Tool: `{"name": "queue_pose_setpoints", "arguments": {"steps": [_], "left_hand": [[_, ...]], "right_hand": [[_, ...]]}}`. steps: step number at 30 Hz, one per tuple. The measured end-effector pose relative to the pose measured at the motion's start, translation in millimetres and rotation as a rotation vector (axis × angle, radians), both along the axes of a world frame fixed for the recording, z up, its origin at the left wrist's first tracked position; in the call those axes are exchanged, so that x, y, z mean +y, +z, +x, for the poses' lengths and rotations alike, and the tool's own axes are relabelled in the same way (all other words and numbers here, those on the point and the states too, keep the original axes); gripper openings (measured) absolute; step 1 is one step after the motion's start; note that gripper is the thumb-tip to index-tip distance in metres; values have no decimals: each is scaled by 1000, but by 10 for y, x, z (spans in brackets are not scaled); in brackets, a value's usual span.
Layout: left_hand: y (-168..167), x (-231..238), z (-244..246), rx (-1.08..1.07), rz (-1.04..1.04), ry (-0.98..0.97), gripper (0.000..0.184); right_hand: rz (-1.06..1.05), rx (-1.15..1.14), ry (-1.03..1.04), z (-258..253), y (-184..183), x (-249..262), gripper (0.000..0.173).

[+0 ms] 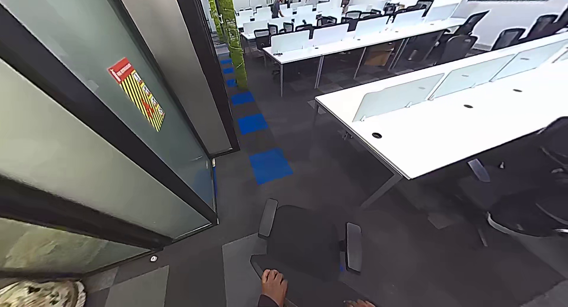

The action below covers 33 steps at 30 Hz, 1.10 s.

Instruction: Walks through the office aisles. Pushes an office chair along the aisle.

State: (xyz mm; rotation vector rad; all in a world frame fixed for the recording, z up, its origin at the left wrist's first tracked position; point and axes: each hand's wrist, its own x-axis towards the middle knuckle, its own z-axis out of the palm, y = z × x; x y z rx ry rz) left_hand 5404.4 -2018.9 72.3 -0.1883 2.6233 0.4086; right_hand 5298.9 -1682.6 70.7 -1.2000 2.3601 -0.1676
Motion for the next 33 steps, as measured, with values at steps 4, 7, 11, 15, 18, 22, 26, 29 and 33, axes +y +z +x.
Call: {"name": "queue_pose_setpoints", "arguments": {"steps": [4,7,11,15,18,22,26,29,33], "left_hand": [[42,-341,-484,-84,-51,-7,54],[80,-681,-1027,-117,-81,1,48],[75,-1229,-1834,-127,-133,17,43],[12,-1743,-2590,-153,-160,70,42],[-30,-1944,-3170,-172,-184,229,41],[-47,-2196,-3723,-134,-123,390,39],[-19,-2380,-4168,-142,-71,406,38],[-20,-2484,-4526,-158,-116,394,39],[-29,-2643,-5053,-131,-131,393,37]], "right_hand": [[-17,80,-37,-386,-135,-344,54],[74,99,-51,-891,-151,-775,55],[234,44,-88,-1648,9,-1497,62],[309,57,-302,-2203,65,-2180,69],[388,58,-395,-2637,108,-2543,72],[389,41,-378,-3203,138,-2815,70],[351,7,-340,-3735,143,-2942,64],[346,2,-311,-4153,153,-3067,59],[342,17,-318,-4718,171,-3232,61]]}}
